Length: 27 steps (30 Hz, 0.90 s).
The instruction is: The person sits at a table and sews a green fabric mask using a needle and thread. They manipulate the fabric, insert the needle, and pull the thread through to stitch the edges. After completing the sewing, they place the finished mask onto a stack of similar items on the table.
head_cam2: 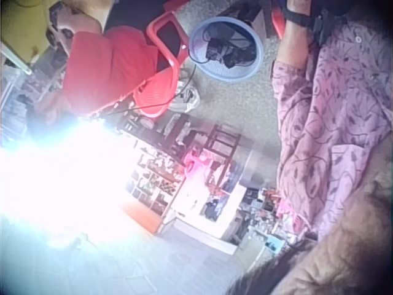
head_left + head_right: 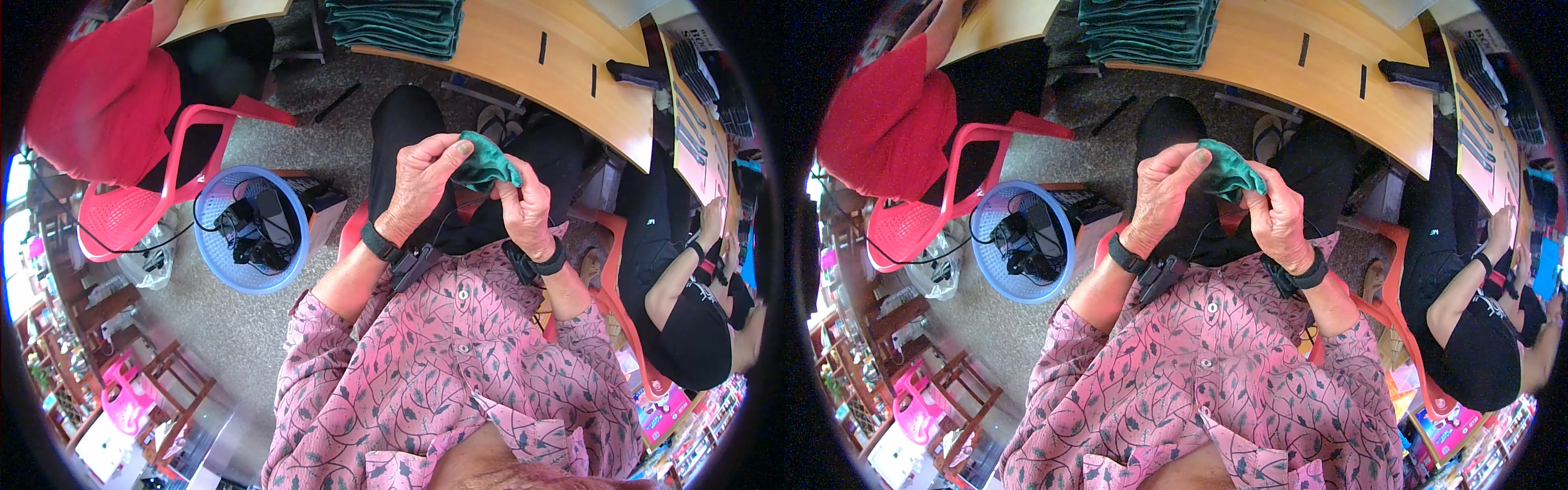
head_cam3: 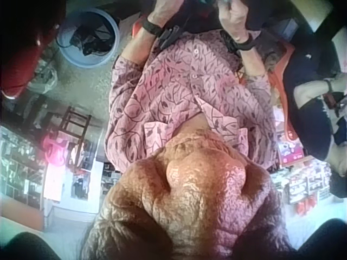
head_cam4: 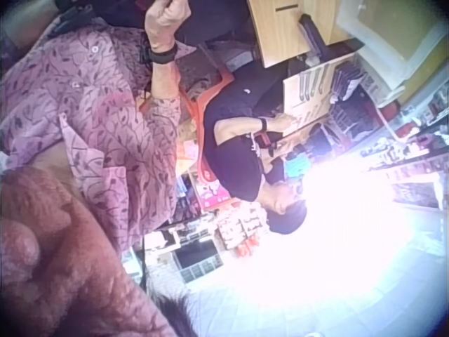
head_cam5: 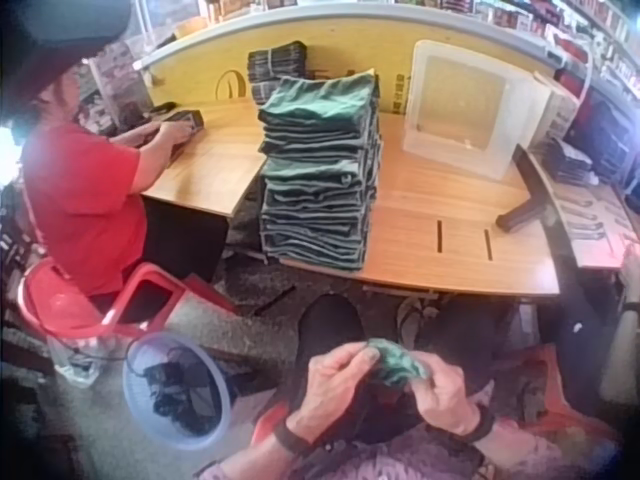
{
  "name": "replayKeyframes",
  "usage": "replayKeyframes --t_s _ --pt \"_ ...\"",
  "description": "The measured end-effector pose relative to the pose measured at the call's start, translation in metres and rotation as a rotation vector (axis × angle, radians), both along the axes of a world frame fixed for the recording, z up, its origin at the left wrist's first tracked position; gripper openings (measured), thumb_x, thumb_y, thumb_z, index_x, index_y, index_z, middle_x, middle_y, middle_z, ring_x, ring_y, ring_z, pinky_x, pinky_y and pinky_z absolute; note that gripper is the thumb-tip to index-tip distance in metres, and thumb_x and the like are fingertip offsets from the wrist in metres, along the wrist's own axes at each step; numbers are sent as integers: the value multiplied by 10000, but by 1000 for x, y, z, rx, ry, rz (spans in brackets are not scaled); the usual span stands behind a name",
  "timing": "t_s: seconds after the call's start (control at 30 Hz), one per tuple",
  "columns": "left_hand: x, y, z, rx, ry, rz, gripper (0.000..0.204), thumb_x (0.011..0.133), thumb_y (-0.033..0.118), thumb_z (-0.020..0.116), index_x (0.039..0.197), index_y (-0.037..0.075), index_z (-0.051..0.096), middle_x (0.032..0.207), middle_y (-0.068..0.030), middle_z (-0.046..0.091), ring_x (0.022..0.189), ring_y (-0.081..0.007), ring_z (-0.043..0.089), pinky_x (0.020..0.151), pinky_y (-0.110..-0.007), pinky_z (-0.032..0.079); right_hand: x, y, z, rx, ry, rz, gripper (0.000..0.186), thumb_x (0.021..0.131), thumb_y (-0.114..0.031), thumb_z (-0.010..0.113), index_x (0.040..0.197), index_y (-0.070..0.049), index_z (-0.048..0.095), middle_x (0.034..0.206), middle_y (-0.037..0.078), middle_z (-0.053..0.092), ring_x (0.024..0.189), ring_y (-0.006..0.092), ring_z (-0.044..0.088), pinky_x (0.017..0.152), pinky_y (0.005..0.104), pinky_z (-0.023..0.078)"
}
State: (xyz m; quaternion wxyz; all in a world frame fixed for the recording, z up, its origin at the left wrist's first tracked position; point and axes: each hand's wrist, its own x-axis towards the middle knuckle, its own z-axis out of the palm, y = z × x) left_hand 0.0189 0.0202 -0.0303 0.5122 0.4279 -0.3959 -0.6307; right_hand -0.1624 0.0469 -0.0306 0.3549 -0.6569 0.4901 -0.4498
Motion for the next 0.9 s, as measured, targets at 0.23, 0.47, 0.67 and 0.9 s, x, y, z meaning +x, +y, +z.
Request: replayKeyframes --t_s 0.23,0.47,0.67,0.9 --pt "-2 2 4 -63 -123 -50 167 933 147 673 986 -5 715 862 14 692 807 -35 590 723 -206 486 -2 3 -4 13 -61 -53 187 952 -12 584 1138 -11 599 761 23 622 652 82 588 591 234 481" --pt "-2 -1 -3 -113 -123 -1 157 936 134 667 985 -12 700 833 18 679 767 -32 585 686 -207 492 -3 -1 -4 70 -66 16 219 951 -4 577 1170 -11 576 750 16 615 654 81 585 598 233 480" --pt "8 -9 3 20 127 151 158 971 140 614 1031 6 674 915 36 660 843 -29 573 773 -200 466 -11 -8 -1 212 -54 84 356 875 0 629 1220 -5 544 702 3 566 604 60 524 543 233 417" --pt "13 -18 -7 -50 169 304 130 975 151 606 1018 46 671 926 43 658 825 -22 556 751 -191 437 -57 -35 3 449 208 258 122 833 -46 644 941 9 654 690 -36 545 596 27 455 526 241 362"
